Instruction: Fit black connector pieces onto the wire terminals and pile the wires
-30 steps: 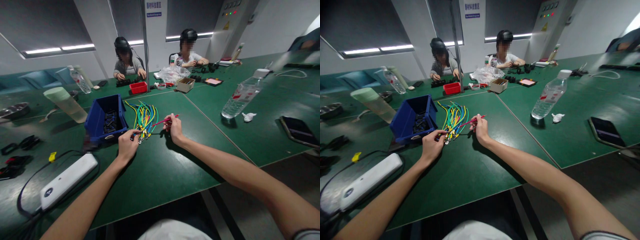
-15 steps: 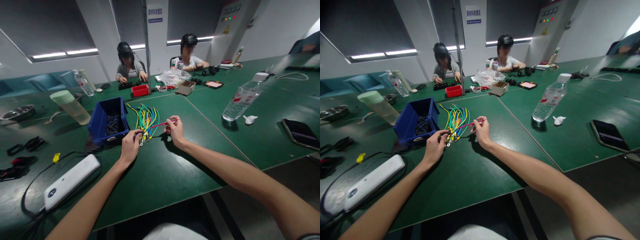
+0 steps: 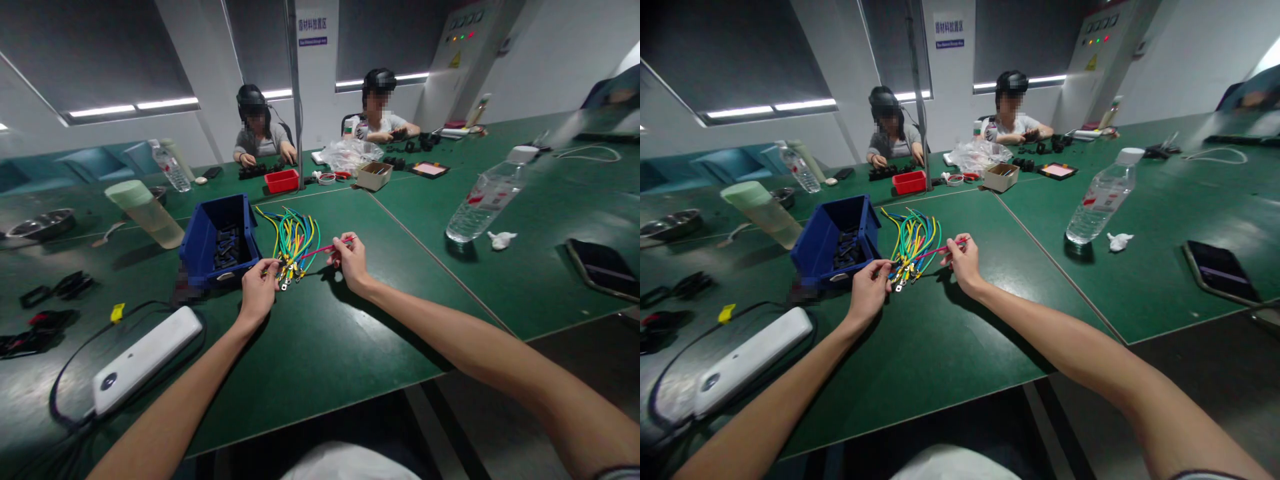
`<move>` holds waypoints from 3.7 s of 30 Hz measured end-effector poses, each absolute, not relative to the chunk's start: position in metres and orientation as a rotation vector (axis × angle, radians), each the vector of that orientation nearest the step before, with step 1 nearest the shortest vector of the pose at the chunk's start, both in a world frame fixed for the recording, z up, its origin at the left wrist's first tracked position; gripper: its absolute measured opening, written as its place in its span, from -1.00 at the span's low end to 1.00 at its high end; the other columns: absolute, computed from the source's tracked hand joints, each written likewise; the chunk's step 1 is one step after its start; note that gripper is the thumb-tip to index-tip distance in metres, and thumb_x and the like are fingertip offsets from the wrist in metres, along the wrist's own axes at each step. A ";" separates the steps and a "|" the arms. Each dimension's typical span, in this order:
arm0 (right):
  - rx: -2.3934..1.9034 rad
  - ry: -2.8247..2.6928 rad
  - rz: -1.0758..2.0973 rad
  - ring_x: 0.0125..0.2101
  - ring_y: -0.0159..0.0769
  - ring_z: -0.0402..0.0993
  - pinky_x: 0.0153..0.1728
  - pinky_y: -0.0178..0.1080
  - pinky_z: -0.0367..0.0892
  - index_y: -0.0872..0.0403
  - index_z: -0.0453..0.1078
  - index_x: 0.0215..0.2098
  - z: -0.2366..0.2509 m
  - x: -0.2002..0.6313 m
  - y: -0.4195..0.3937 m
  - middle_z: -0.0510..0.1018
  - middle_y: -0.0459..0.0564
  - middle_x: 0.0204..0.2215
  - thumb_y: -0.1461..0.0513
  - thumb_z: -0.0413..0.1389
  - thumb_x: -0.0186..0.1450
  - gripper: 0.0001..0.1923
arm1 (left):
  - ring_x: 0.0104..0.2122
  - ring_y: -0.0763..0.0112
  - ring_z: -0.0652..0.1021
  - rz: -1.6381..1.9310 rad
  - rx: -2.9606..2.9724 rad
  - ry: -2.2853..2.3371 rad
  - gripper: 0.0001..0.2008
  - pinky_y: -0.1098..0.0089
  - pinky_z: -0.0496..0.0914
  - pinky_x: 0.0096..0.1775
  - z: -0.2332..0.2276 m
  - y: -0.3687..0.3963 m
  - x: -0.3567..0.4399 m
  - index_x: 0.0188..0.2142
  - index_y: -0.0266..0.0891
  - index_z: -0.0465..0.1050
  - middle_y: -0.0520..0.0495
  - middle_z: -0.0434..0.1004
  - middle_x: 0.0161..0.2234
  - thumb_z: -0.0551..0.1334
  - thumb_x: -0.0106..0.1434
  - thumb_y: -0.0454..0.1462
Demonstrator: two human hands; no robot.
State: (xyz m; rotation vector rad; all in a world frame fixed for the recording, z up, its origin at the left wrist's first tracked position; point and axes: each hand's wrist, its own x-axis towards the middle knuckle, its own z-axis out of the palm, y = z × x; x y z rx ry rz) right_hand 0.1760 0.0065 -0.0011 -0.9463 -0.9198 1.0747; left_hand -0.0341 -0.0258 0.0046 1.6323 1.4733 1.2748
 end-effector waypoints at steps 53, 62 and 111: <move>-0.890 -0.897 1.226 -0.73 -0.43 0.37 -0.77 -0.44 0.09 0.03 0.13 -0.40 0.001 0.171 -0.001 0.54 -0.10 -0.57 0.14 0.20 0.10 -0.69 | -0.62 0.53 0.43 1.258 1.664 1.399 -0.70 0.53 0.30 -0.56 0.009 -0.031 -0.028 -0.18 -0.29 0.45 0.01 0.46 -0.51 0.17 0.23 -0.11; -0.893 -0.908 1.226 -0.73 -0.43 0.36 -0.77 -0.44 0.10 0.03 0.14 -0.39 -0.001 0.171 -0.001 0.54 -0.11 -0.57 0.12 0.20 0.10 -0.69 | -0.61 0.51 0.44 1.258 1.640 1.418 -0.69 0.52 0.32 -0.57 0.009 -0.031 -0.027 -0.18 -0.28 0.46 -0.01 0.48 -0.49 0.17 0.22 -0.11; -0.951 -0.980 1.190 -0.71 -0.44 0.36 -0.73 -0.43 0.14 -0.01 0.07 -0.20 0.000 0.170 -0.003 0.52 -0.15 -0.51 0.04 0.16 0.12 -0.58 | -0.59 0.50 0.46 1.156 1.389 1.108 -0.59 0.50 0.30 -0.57 0.015 -0.033 -0.023 -0.12 -0.35 0.45 -0.02 0.49 -0.50 0.31 0.04 -0.21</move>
